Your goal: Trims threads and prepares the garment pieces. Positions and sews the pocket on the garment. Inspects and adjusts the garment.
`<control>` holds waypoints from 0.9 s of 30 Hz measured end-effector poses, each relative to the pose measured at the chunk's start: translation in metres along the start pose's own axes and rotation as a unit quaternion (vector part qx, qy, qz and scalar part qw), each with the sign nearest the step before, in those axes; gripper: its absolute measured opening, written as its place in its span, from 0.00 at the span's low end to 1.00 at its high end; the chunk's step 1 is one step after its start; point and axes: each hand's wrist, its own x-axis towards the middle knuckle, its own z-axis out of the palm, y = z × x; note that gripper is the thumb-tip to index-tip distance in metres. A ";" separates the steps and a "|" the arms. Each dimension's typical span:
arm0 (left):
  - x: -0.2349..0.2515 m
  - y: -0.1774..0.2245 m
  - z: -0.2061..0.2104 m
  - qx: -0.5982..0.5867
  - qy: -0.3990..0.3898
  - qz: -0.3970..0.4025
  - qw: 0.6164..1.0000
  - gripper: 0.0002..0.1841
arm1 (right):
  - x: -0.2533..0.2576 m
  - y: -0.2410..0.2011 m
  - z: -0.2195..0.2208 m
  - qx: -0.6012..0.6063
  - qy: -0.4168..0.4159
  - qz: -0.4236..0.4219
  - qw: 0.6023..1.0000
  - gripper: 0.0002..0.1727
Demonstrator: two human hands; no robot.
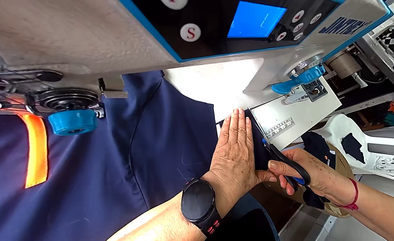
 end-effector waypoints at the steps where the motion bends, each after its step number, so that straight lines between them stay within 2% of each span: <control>1: 0.000 0.000 0.000 0.000 0.000 -0.001 1.000 0.77 | 0.000 0.000 0.000 -0.001 0.001 0.001 1.000 0.17; 8: -0.001 0.000 0.001 0.002 -0.002 -0.002 1.000 0.76 | 0.000 0.004 -0.001 0.008 0.015 0.004 1.000 0.15; 10: 0.002 -0.003 -0.006 -0.067 -0.007 -0.015 0.998 0.65 | -0.001 0.006 0.000 0.001 0.024 -0.002 1.000 0.16; 11: 0.007 -0.006 -0.012 -0.130 -0.004 -0.029 0.991 0.55 | 0.000 0.009 -0.001 -0.018 0.031 -0.014 0.999 0.17; 12: 0.013 -0.011 -0.019 -0.190 -0.002 -0.047 0.981 0.45 | 0.001 0.013 -0.002 -0.046 0.041 -0.031 0.998 0.19; 14: 0.026 -0.025 -0.036 -0.274 -0.011 -0.086 0.958 0.35 | 0.002 0.022 -0.002 -0.129 0.075 -0.078 0.986 0.27; 17: 0.044 -0.048 -0.063 -0.389 -0.084 -0.145 0.906 0.19 | 0.006 0.038 0.002 -0.238 0.159 -0.202 0.937 0.37; 19: 0.049 -0.057 -0.076 -0.482 -0.136 -0.180 0.847 0.08 | 0.010 0.048 0.005 -0.287 0.245 -0.307 0.874 0.39; 20: 0.049 -0.058 -0.082 -0.513 -0.148 -0.197 0.822 0.07 | 0.012 0.053 0.006 -0.308 0.286 -0.350 0.837 0.38; 22: 0.048 -0.055 -0.092 -0.547 -0.147 -0.246 0.787 0.08 | 0.012 0.059 0.006 -0.325 0.337 -0.397 0.789 0.37; 24: 0.044 -0.052 -0.094 -0.564 -0.134 -0.256 0.774 0.07 | 0.012 0.065 0.004 -0.332 0.366 -0.427 0.757 0.36; 27: 0.036 -0.046 -0.091 -0.580 -0.115 -0.201 0.781 0.04 | 0.009 0.071 0.002 -0.338 0.386 -0.461 0.724 0.36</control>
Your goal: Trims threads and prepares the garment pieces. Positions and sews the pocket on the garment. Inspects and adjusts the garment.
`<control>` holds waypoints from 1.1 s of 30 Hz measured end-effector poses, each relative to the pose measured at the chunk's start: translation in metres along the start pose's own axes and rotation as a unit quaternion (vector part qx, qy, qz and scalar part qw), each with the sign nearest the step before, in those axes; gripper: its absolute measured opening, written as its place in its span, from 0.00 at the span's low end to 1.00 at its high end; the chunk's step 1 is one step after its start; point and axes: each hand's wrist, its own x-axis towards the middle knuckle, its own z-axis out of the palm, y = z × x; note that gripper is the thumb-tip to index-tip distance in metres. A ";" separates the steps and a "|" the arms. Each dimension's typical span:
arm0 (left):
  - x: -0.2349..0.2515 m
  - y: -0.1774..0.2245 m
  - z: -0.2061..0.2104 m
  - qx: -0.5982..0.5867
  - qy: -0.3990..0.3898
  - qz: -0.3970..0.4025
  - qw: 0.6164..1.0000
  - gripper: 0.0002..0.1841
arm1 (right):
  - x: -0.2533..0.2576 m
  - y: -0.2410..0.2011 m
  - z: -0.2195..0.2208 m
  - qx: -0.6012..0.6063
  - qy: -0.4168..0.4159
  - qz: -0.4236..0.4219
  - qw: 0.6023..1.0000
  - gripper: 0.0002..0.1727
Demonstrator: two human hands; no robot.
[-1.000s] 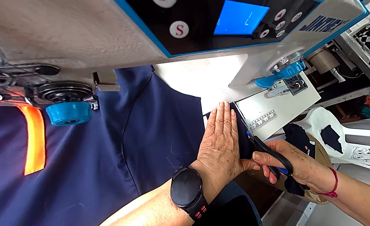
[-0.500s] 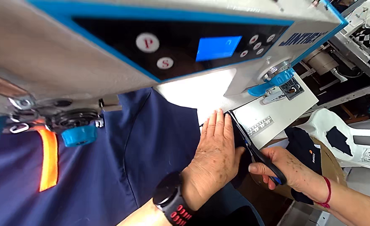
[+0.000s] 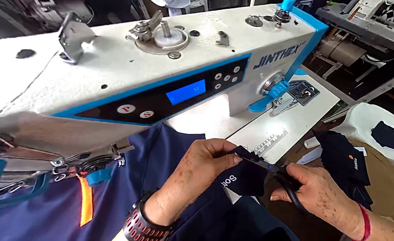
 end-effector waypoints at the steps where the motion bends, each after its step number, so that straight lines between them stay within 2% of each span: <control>1: -0.002 -0.001 0.003 -0.002 -0.003 0.021 1.000 0.04 | -0.002 0.001 -0.002 0.001 0.007 -0.005 1.000 0.37; 6: -0.011 -0.004 0.025 0.037 -0.005 0.133 0.990 0.07 | -0.012 0.002 -0.013 0.019 0.015 -0.014 1.000 0.41; 12: -0.021 0.000 0.063 0.065 -0.023 0.243 0.968 0.10 | -0.031 0.004 -0.032 0.069 0.008 -0.005 0.998 0.41; 16: -0.024 0.002 0.092 0.043 -0.021 0.249 0.967 0.10 | -0.051 0.012 -0.040 0.052 0.027 0.007 0.998 0.41; 24: -0.027 0.006 0.126 0.070 -0.095 0.292 0.949 0.10 | -0.098 0.040 -0.054 0.060 0.087 0.004 0.994 0.32; 30: -0.031 -0.001 0.160 0.100 -0.117 0.295 0.943 0.09 | -0.122 0.047 -0.065 0.043 0.056 0.045 0.996 0.40; 33: -0.032 -0.007 0.174 0.112 -0.130 0.276 0.946 0.09 | -0.139 0.052 -0.063 0.039 0.071 0.063 0.995 0.37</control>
